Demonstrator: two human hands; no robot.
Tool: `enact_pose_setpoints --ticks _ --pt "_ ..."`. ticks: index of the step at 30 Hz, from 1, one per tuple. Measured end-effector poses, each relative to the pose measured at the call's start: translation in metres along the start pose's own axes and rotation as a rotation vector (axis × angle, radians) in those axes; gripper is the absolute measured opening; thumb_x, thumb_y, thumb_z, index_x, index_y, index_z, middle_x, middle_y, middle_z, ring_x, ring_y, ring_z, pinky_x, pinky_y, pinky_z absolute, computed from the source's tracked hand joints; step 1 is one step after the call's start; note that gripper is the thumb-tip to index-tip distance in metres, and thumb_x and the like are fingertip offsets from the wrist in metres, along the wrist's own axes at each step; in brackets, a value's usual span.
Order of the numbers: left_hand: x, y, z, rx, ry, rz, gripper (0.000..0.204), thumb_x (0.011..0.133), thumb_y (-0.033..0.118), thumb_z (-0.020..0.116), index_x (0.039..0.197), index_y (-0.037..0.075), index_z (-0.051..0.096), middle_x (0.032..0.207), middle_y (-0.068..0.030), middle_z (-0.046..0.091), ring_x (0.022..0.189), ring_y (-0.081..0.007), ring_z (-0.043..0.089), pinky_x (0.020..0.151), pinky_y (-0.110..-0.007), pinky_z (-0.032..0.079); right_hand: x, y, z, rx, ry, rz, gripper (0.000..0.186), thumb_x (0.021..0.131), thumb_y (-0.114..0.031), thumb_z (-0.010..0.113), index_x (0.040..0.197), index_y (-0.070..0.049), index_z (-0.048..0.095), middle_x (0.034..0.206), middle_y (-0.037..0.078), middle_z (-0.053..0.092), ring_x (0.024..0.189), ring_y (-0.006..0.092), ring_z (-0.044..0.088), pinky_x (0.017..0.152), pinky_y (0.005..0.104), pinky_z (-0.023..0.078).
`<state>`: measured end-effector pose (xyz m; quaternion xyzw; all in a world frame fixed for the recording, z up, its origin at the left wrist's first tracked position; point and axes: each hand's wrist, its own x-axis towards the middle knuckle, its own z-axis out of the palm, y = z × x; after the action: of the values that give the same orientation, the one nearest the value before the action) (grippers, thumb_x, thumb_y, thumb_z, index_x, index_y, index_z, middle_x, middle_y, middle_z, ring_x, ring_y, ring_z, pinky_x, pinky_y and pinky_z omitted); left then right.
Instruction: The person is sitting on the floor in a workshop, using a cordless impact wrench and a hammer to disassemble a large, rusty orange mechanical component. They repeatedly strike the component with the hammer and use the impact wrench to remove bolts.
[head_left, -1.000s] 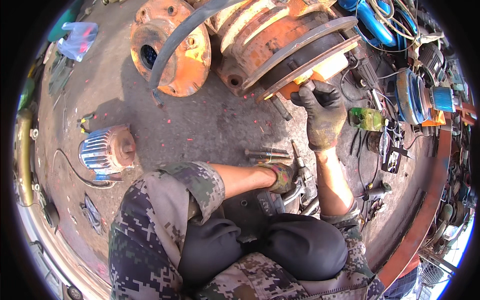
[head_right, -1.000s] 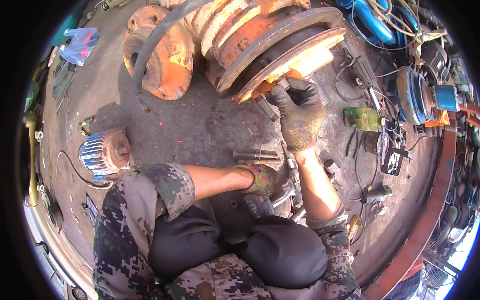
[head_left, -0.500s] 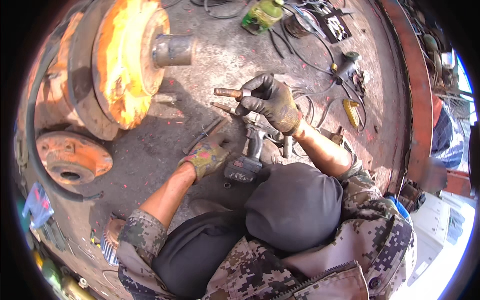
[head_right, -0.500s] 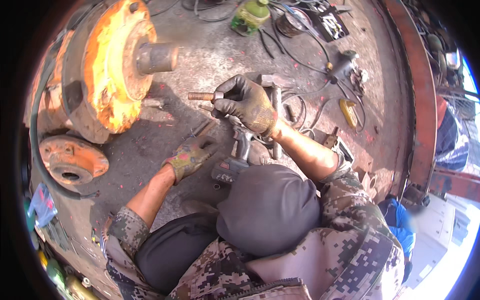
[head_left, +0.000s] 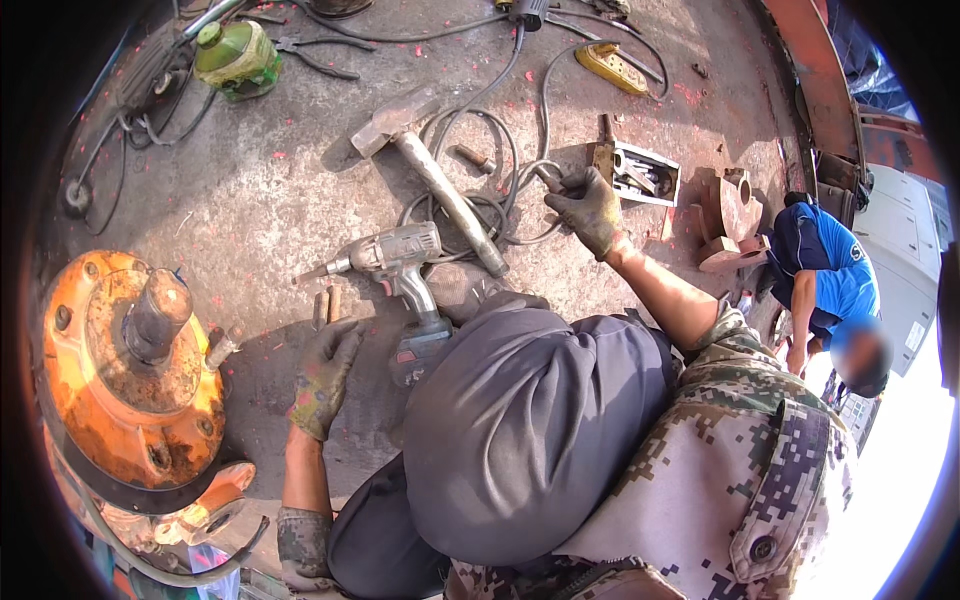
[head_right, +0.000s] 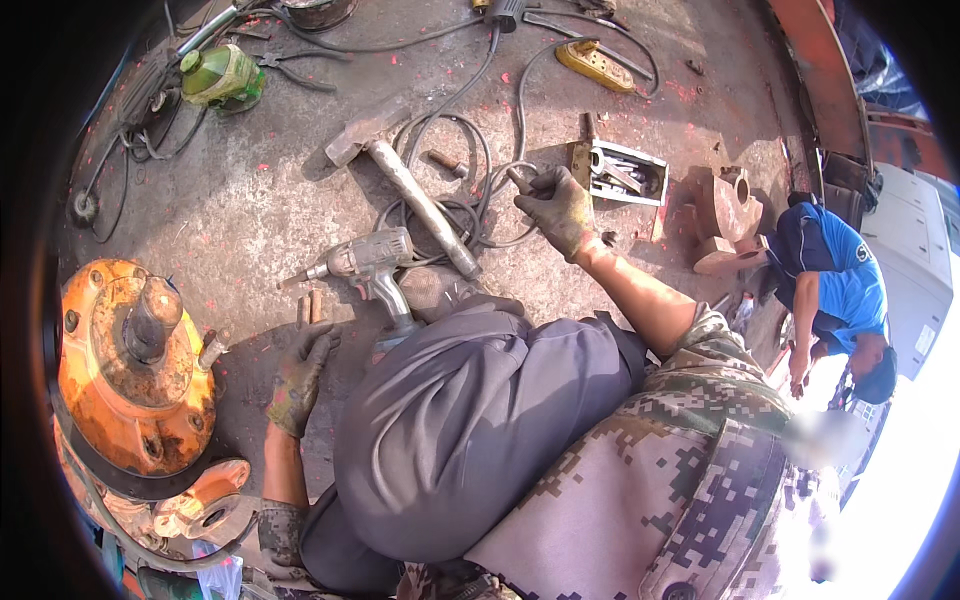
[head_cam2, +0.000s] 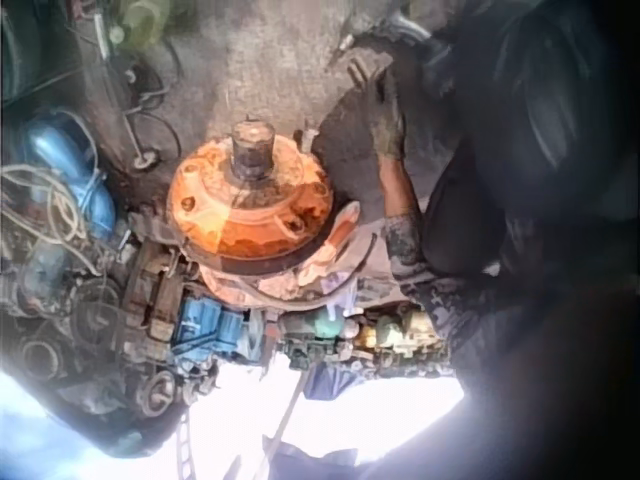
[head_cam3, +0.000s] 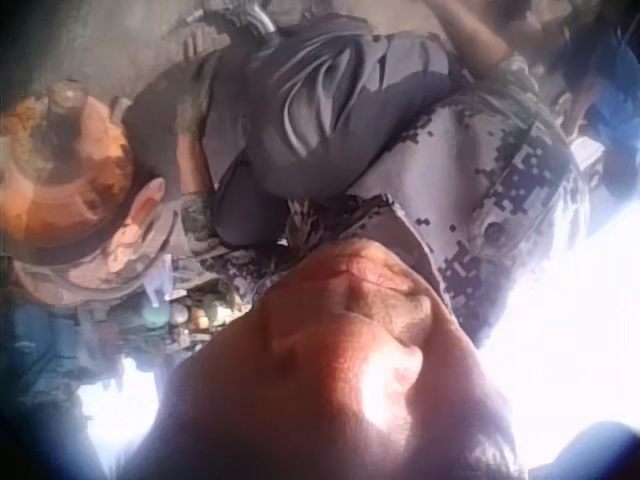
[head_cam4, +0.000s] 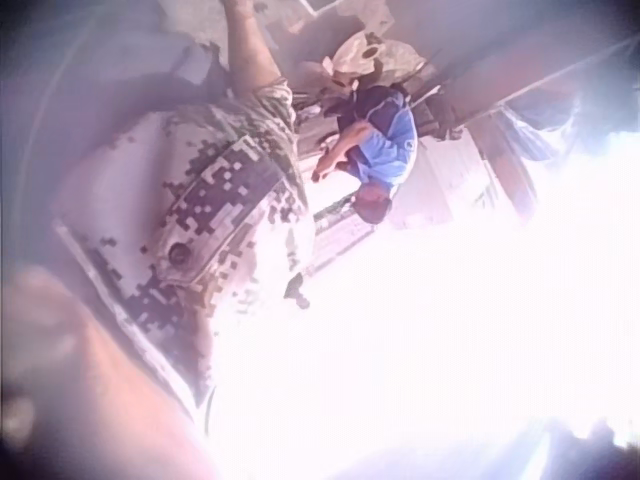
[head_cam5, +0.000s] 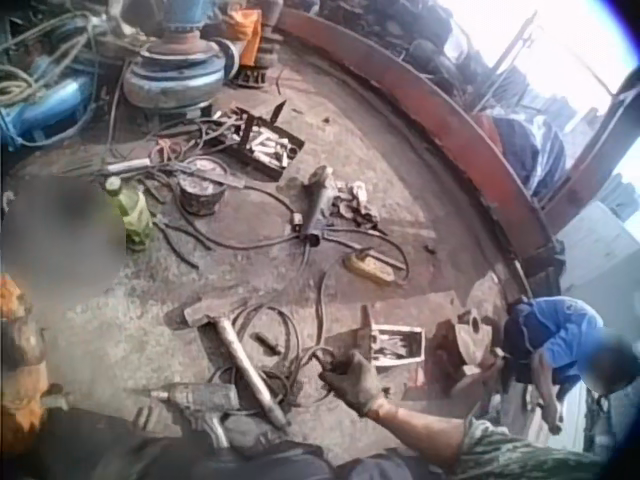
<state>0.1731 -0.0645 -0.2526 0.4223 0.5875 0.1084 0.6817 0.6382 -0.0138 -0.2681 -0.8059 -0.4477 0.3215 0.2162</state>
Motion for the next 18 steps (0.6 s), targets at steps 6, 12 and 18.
enact_pose_setpoints --ticks 6,12,18 --pt "0.001 0.010 -0.009 -0.005 0.039 -0.007 0.038 0.104 0.018 0.064 0.137 -0.002 0.062 0.128 -0.0122 0.070 0.118 -0.0188 0.065 0.104 -0.033 0.050 0.051 0.010 -0.020 -0.328 0.088 -0.332 0.034 0.081 -0.021 0.089 0.102 -0.004 0.069 0.096 0.010 0.074 0.086 0.0234 0.074 0.077 0.0351 0.058" --pt "-0.023 0.055 -0.029 0.340 0.089 -0.011 0.039 0.100 0.017 0.067 0.136 -0.001 0.063 0.124 -0.0143 0.071 0.116 -0.0230 0.068 0.100 -0.037 0.053 0.172 0.046 -0.076 -0.607 -0.015 0.048 0.050 0.088 -0.047 0.076 0.121 -0.009 0.071 0.116 0.022 0.073 0.110 0.0401 0.070 0.093 0.0491 0.055" --pt "-0.041 0.087 -0.040 0.769 0.024 0.036 0.046 0.097 0.026 0.069 0.137 0.004 0.062 0.124 -0.0222 0.069 0.110 -0.0398 0.068 0.094 -0.045 0.055 0.283 0.145 -0.127 -1.153 -0.513 0.082 0.068 0.088 -0.064 0.068 0.117 -0.004 0.072 0.116 0.022 0.074 0.109 0.0342 0.073 0.085 0.0480 0.055"
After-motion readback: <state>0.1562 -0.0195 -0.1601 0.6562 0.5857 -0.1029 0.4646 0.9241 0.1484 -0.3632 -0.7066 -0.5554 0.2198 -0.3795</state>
